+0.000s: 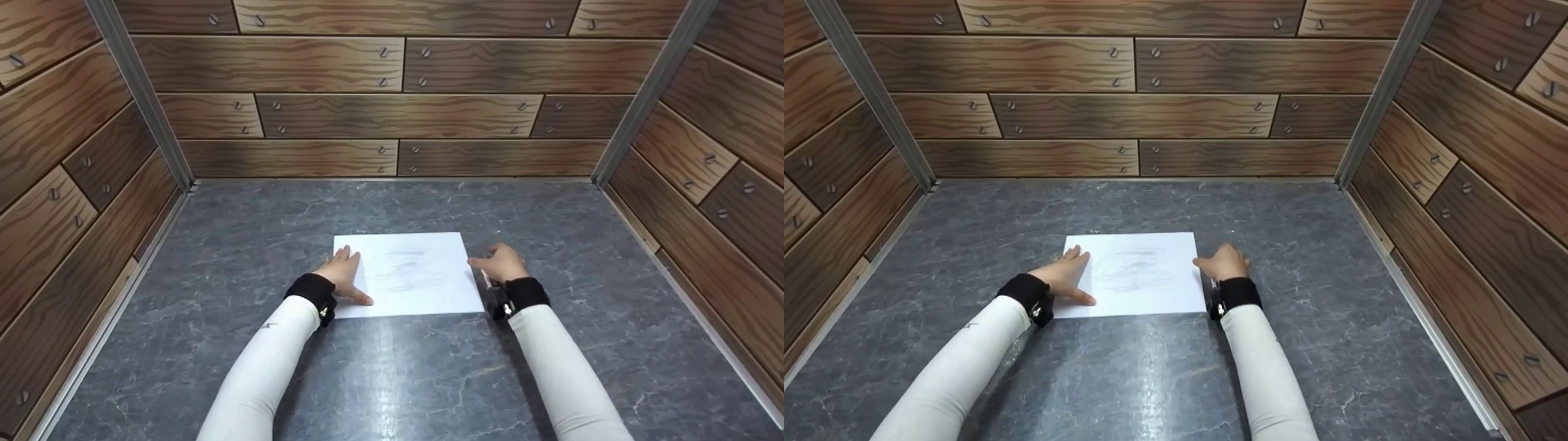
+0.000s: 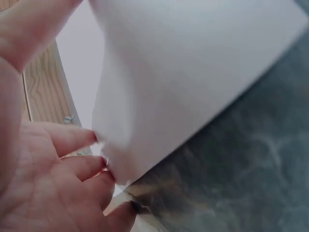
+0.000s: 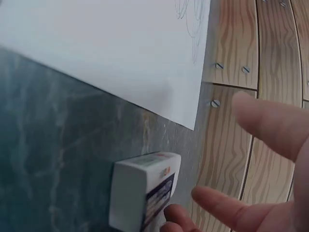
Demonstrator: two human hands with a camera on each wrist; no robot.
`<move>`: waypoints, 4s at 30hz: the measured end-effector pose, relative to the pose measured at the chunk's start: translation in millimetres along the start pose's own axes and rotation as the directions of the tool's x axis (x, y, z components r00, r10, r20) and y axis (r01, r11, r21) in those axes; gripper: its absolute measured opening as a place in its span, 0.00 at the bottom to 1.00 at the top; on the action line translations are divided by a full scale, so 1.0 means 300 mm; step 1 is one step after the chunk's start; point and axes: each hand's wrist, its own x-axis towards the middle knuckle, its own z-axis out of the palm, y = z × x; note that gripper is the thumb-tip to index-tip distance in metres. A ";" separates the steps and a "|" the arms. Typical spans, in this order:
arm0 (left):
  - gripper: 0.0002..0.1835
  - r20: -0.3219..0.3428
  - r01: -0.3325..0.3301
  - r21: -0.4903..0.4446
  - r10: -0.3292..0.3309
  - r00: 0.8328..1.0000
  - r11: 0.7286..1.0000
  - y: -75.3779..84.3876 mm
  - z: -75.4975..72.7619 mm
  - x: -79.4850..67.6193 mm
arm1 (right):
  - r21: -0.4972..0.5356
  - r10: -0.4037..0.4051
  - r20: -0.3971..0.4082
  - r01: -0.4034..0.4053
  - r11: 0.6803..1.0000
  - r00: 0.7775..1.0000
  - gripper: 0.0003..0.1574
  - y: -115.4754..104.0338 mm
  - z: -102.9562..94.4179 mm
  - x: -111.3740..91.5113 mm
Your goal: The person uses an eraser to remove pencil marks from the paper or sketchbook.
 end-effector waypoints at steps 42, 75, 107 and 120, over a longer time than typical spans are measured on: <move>0.73 -0.017 0.049 -0.111 -0.052 0.999 0.993 0.064 0.013 -0.056 | -0.007 -0.311 -0.037 0.311 0.950 0.950 0.24 -0.216 0.258 -0.156; 0.77 -0.016 0.100 -0.024 -0.101 0.995 0.995 0.072 0.012 -0.058 | -0.288 -0.396 0.196 0.438 0.851 0.897 0.17 -0.426 0.449 -0.269; 0.79 0.000 0.133 0.030 -0.133 0.991 0.991 0.079 0.010 -0.046 | -0.319 -0.356 0.109 0.371 0.872 0.928 0.16 -0.328 0.347 -0.220; 0.78 0.001 0.140 0.015 -0.140 0.990 0.990 0.074 0.018 -0.038 | -0.309 -0.441 0.135 0.461 0.832 0.887 0.15 -0.424 0.465 -0.280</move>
